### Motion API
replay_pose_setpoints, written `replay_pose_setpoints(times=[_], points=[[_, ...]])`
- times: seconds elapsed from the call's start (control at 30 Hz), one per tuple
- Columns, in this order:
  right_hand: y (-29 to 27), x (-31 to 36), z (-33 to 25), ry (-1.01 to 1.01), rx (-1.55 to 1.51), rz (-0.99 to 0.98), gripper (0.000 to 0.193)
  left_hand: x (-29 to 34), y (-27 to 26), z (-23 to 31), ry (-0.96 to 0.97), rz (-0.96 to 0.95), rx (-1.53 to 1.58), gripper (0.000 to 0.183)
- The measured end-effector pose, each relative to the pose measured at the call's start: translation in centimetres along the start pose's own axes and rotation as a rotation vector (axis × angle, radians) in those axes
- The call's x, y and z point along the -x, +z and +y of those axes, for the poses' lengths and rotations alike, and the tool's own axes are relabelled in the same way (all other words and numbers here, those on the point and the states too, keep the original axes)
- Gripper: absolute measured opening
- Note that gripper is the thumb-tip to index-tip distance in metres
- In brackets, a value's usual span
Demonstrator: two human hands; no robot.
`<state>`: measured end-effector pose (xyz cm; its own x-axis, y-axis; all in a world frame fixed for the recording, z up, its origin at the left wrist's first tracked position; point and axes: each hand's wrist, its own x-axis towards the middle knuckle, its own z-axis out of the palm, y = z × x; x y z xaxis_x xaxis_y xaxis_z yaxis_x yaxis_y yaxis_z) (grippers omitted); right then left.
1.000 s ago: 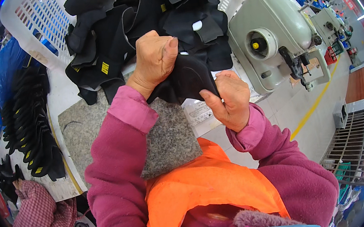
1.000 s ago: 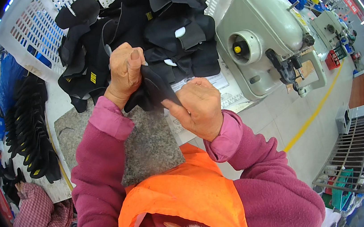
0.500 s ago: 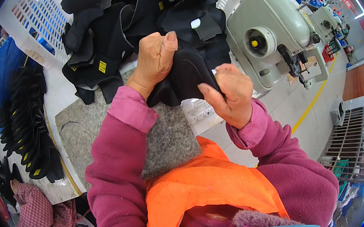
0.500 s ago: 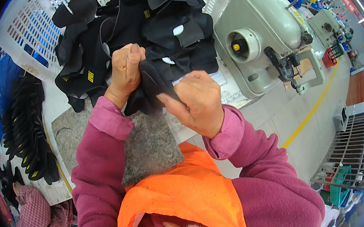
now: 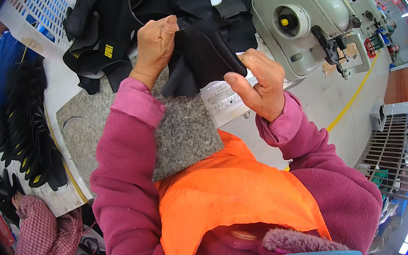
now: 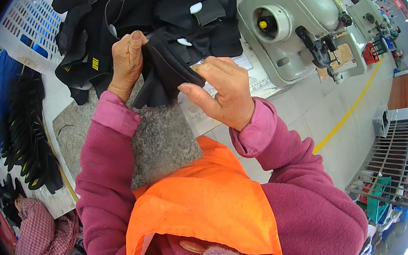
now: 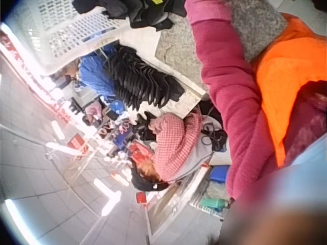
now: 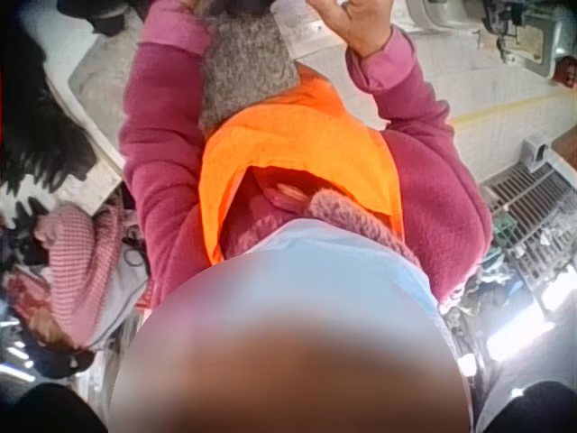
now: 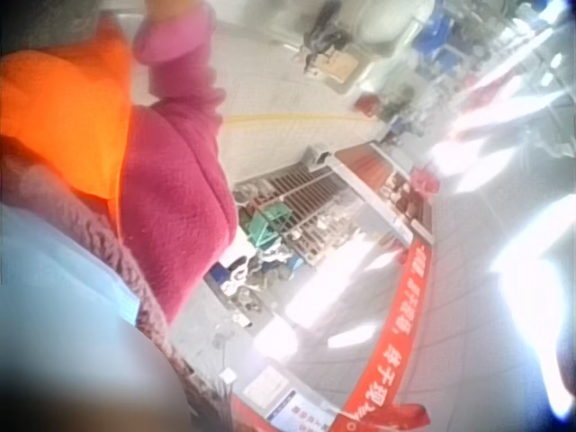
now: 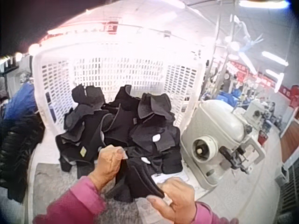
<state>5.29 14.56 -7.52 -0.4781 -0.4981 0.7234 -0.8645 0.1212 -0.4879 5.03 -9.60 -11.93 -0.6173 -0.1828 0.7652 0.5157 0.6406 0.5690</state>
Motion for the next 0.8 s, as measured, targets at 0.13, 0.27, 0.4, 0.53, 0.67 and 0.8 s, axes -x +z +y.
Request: replay_pose_setpoints(times=[0.13, 0.27, 0.4, 0.53, 0.67, 0.8], points=[[0.2, -0.7, -0.6, 0.053, -0.074, 0.026, 0.018, 0.2, -1.7, 0.0, -0.123, -0.109, 0.088, 0.050], [-0.6, -3.0, -1.3, 0.054, -0.057, 0.057, 0.017, -0.3, -1.9, 0.1, -0.213, -0.103, 0.142, 0.053], [-2.0, -7.3, -1.7, 0.087, -0.032, 0.030, 0.030, -2.6, -3.1, 1.2, -0.385, 0.044, 0.274, 0.050], [-2.5, -12.1, -1.4, 0.059, -0.384, -0.188, 0.034, -5.8, -7.1, 3.6, -0.374, -0.045, 0.381, 0.053], [-1.0, -12.7, -1.9, 0.068, -0.090, -0.280, 0.032, -7.8, -7.5, 6.2, -0.182, -0.008, 0.304, 0.043], [-0.4, -10.3, -2.7, -0.269, 0.317, -0.087, 0.036, -7.5, -4.7, 7.7, 0.153, -0.022, 0.137, 0.035]])
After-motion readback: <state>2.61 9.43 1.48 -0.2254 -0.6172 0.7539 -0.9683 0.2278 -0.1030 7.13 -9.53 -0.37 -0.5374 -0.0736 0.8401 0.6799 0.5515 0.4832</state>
